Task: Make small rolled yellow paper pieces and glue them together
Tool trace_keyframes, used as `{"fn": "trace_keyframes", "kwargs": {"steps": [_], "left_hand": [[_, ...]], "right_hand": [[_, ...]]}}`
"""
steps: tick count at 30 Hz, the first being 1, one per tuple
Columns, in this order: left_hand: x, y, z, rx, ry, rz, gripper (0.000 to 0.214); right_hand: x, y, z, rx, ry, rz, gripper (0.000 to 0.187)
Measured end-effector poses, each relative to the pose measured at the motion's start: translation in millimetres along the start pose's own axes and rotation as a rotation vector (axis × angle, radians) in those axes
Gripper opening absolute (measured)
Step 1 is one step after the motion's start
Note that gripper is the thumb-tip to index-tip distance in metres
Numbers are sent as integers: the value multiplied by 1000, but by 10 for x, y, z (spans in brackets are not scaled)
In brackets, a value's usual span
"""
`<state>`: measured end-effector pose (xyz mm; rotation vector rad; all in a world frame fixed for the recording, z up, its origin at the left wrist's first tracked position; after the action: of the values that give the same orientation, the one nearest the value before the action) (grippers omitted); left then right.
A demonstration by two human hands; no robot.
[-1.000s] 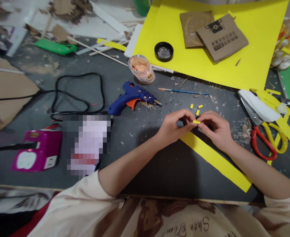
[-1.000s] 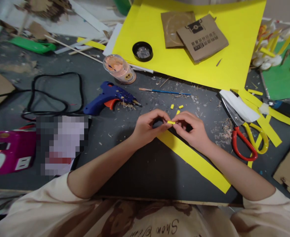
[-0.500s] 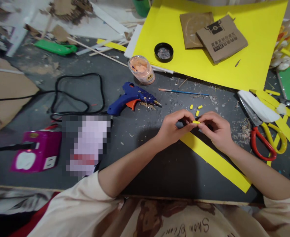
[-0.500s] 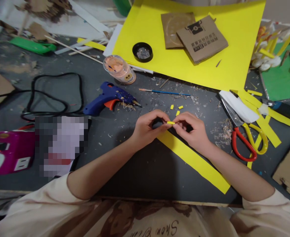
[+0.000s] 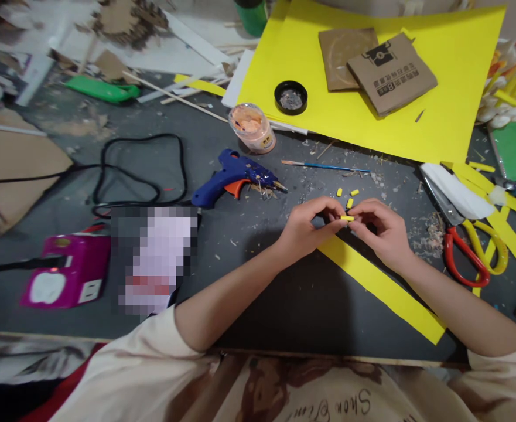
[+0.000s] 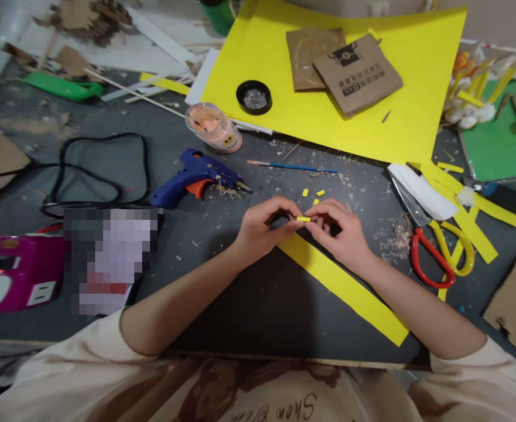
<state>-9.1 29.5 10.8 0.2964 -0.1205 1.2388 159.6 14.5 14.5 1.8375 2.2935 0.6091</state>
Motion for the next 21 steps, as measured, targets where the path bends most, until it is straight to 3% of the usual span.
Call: {"fn": "trace_keyframes", "kwargs": {"steps": [10, 16, 21], "left_hand": [[-7, -14, 1, -19, -9, 22, 7], [-10, -20, 0, -52, 54, 86, 17], [-24, -10, -17, -162, 31, 48, 14]], "right_hand": [[13, 7, -25, -51, 30, 16, 6], [-1, 10, 0, -17, 35, 55, 3], [-13, 2, 24, 18, 9, 67, 4]]}}
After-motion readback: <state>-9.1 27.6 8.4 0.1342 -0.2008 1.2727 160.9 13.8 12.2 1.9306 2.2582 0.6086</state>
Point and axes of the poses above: each hand's wrist, its own x-axis towards the middle knuckle, its own y-axis out of the back of the hand, z = x × y, the point moved 1 cm from there along x, towards the middle knuckle, and after that the axes turned 5 degrees about -x, right-handed, at the moved point
